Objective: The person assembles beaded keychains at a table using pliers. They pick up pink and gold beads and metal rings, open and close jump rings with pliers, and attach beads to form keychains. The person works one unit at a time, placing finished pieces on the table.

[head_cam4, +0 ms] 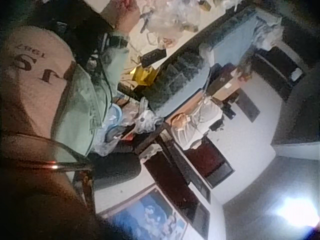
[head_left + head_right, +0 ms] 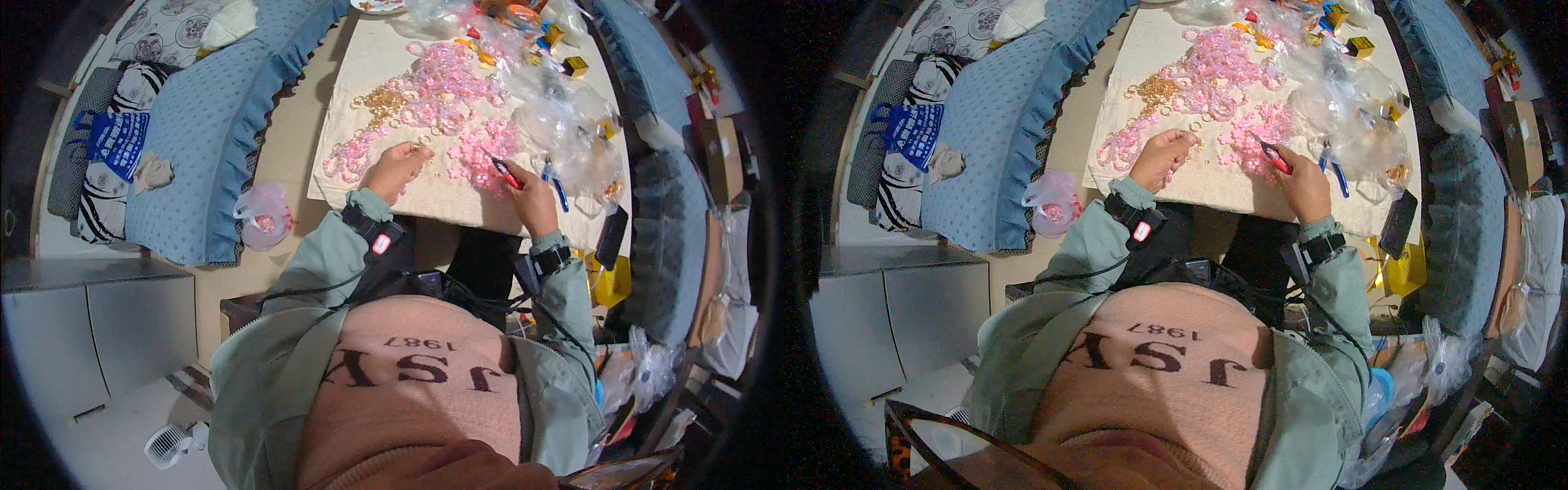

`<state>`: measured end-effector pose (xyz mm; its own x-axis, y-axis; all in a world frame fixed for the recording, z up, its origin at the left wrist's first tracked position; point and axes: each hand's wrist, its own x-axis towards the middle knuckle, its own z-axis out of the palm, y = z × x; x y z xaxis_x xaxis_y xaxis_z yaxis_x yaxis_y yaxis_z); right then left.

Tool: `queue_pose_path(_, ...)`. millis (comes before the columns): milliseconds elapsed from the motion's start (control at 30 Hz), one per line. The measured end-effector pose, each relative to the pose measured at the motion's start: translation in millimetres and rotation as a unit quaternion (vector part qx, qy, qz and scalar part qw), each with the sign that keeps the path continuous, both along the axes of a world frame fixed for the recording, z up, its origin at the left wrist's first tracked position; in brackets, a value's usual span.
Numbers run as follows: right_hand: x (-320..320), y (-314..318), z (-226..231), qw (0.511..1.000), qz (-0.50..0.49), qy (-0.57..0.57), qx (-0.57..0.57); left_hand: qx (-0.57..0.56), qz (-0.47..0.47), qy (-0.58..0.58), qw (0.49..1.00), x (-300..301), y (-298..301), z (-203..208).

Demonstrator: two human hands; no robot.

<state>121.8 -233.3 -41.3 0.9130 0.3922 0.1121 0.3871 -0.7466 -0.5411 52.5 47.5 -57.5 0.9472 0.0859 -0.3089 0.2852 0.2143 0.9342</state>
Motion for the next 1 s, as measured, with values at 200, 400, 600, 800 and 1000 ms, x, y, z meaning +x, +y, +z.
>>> queue_pose_path(200,0,1,3,0.998,-0.004,-0.028,-0.064,-0.033,0.054,0.025,0.998,3,3,-15)
queue_pose_path(400,-10,14,4,0.999,0.029,-0.017,-0.017,0.032,0.031,0.008,0.999,-2,1,-8)
queue_pose_path(600,-17,25,8,0.998,0.046,0.046,0.019,-0.062,0.023,0.030,0.997,-5,8,-8)
queue_pose_path(800,-21,30,12,0.995,0.047,0.081,0.034,-0.029,-0.015,-0.032,0.999,-7,9,-9)
queue_pose_path(1000,-21,26,11,0.996,0.062,0.061,0.029,0.143,-0.020,-0.060,0.988,-8,8,-11)
